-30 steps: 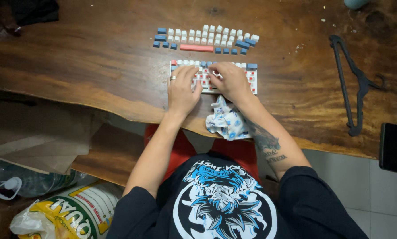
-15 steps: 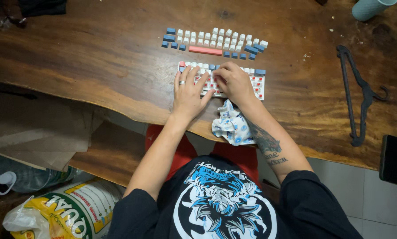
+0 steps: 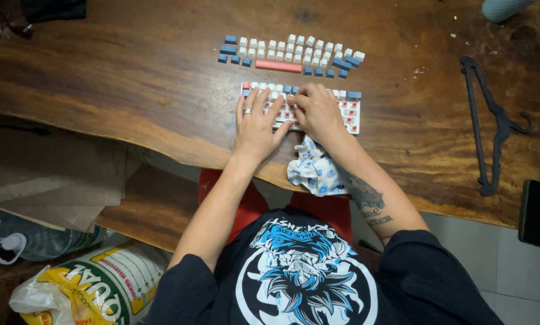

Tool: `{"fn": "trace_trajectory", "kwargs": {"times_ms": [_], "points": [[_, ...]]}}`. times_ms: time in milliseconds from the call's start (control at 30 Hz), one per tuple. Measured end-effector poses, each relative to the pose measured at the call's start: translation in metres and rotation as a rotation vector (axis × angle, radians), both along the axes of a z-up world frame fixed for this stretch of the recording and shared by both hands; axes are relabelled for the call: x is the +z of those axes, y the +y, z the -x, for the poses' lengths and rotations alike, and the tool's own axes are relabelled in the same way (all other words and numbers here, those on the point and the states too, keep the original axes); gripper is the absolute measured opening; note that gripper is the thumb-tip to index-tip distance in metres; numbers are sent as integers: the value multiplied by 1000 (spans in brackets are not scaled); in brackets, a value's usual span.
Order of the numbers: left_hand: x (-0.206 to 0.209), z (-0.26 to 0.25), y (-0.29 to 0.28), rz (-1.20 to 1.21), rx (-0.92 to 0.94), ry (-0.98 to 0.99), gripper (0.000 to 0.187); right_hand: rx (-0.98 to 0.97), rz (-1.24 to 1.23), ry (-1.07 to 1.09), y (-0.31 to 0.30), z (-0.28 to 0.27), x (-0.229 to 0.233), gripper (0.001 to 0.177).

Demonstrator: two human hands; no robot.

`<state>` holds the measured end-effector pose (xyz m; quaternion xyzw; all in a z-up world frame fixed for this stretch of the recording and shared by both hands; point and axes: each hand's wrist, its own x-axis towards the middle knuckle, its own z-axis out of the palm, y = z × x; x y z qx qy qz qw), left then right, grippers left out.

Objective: The person assembles a mechanical keyboard by placing keycaps onto the keyboard base one at a time. They handle white, blue, and red keycaps, arranging them in rows across the keyboard. The person occasionally wipes the keyboard with a cloth during the process.

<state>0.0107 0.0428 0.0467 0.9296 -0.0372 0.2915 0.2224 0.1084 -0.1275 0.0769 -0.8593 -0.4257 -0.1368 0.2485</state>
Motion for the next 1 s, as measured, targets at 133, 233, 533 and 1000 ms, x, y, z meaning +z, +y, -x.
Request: {"fn": "trace_trajectory", "kwargs": {"times_ms": [133, 233, 533, 1000], "points": [[4, 1, -3, -1, -1, -10, 55, 45, 44, 4, -3, -3, 7, 21], [9, -2, -1, -36, 27, -36, 54, 37, 34, 24, -2, -9, 13, 17], [31, -85, 23, 52, -26, -60, 37, -115, -163, 117, 9, -71, 22, 17], [17, -193, 47, -9, -21, 270, 25, -140, 124, 18, 54, -177, -3, 16]]}}
